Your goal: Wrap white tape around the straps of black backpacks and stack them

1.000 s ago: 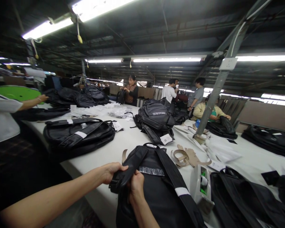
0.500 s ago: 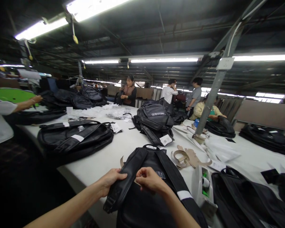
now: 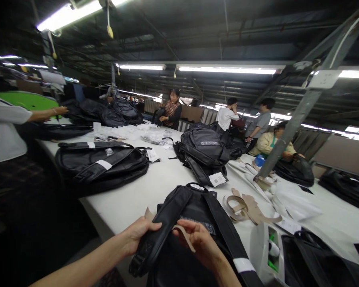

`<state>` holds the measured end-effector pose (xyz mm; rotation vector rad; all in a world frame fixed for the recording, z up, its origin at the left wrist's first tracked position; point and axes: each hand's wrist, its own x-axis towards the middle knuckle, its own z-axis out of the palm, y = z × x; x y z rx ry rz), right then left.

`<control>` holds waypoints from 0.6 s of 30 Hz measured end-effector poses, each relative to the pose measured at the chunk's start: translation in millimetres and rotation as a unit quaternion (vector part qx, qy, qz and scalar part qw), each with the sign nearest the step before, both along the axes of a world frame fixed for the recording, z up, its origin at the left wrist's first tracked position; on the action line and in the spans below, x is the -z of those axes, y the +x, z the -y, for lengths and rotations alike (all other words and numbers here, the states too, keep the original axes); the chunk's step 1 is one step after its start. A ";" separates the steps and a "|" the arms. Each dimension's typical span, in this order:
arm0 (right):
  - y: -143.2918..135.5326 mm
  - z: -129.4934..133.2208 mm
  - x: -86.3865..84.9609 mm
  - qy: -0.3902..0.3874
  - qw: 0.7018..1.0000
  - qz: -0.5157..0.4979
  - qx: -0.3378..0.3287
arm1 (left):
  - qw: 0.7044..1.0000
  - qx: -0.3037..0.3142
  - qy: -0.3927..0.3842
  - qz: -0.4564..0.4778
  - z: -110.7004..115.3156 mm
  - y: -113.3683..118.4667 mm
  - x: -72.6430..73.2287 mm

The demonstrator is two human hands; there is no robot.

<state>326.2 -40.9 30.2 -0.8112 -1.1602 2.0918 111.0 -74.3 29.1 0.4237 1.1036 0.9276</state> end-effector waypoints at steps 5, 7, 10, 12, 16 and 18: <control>6.1 9.2 16.7 -0.009 0.998 -0.062 -0.012 | 1.000 -0.015 0.017 -0.004 3.6 -2.3 -4.2; 6.5 9.5 20.3 0.003 0.999 -0.042 -0.013 | 0.999 -0.017 0.032 -0.015 4.2 -3.2 -5.5; 2.8 5.4 12.2 0.107 0.992 0.056 0.020 | 0.999 -0.013 0.031 -0.040 3.5 -3.0 -5.9; -2.7 0.3 -3.8 0.240 0.963 0.121 0.016 | 0.998 -0.002 0.040 -0.042 3.1 -1.4 -6.4; -21.9 -10.9 -38.7 0.406 0.894 0.182 -0.050 | 0.994 -0.002 0.089 -0.065 4.4 4.9 -11.4; -34.7 -15.2 -45.0 0.416 0.881 0.216 -0.061 | 0.990 -0.012 0.114 -0.080 5.6 8.3 -14.1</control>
